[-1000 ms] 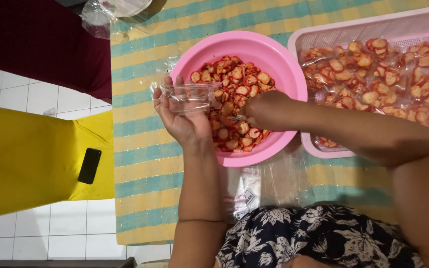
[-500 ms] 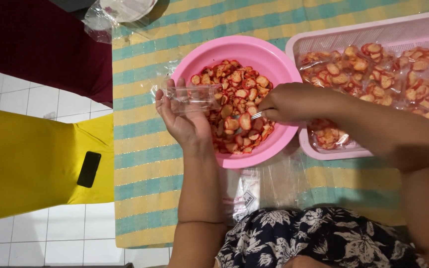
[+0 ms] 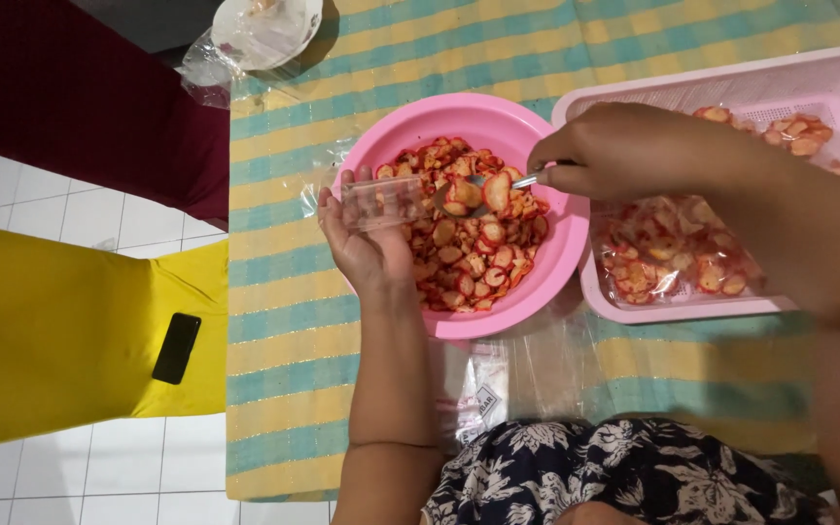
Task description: Manually filling small plastic bags with sliced snacks from a bowl using a spoon and hands.
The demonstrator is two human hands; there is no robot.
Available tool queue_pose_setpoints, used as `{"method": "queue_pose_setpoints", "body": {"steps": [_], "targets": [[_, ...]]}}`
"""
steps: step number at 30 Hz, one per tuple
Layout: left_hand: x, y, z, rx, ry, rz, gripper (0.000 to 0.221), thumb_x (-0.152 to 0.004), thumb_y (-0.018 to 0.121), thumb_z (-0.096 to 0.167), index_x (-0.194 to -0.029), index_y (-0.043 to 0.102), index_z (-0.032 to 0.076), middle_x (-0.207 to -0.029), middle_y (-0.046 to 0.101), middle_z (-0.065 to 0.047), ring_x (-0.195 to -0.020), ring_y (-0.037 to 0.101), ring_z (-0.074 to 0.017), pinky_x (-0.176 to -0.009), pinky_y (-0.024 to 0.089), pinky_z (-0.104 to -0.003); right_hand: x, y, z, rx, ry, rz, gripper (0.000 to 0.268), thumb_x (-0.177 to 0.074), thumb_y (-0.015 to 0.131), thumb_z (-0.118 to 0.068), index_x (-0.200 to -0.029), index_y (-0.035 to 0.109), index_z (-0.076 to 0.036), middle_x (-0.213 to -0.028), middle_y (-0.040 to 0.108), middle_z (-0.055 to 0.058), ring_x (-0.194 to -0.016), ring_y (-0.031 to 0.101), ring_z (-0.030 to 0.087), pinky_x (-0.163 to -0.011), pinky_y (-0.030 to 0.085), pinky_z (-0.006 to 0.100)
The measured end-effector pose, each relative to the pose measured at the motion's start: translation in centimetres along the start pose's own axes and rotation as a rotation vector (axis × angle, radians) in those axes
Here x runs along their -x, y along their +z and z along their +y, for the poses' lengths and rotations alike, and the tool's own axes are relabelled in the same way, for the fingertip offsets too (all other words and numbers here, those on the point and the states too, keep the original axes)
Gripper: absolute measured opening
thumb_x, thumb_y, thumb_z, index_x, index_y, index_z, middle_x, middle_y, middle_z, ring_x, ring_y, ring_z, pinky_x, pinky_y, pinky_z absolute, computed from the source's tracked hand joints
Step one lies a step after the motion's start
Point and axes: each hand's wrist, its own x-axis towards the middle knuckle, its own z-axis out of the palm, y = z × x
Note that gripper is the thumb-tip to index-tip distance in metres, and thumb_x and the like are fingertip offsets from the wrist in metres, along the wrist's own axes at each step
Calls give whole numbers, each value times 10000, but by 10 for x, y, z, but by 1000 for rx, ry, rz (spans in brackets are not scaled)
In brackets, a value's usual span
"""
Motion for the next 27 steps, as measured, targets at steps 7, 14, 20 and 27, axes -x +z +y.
{"method": "queue_pose_setpoints", "body": {"steps": [7,14,20,27], "targets": [[12,11,-2,-94,-33,-54,266,-1018,593,260,-1256,478,227,-1377,591,-164,-1226,629,-388,-932,596,-542,-24,-3,-3,23,-40,34,300,-967,527,-278,-944,791,-137,-593,685,108,-592,651,349,-654,531,430],[29,39,6,-233,-124,-105,229,-984,605,219,-1202,570,158,-1322,613,-141,-1159,587,-327,-920,572,-518,-22,-34,-45,140,180,-109,353,-1057,434,-329,-1248,719,-248,-884,746,39,-737,593,217,-655,395,365],[28,32,3,-179,-305,-380,239,-1011,614,278,-1164,689,110,-1295,643,-146,-1209,593,-372,-939,571,-637,-37,-21,-33,470,61,-14,363,-1044,363,-224,-711,488,-148,-613,436,4,-565,360,165,-490,251,331],[24,32,1,-160,-388,-131,556,-920,651,52,-1425,495,222,-1157,687,-140,-991,684,-358,-966,538,-661,-47,10,-6,809,-324,686,126,-957,656,-39,-899,606,-140,-639,533,19,-529,531,245,-495,366,377]]}}
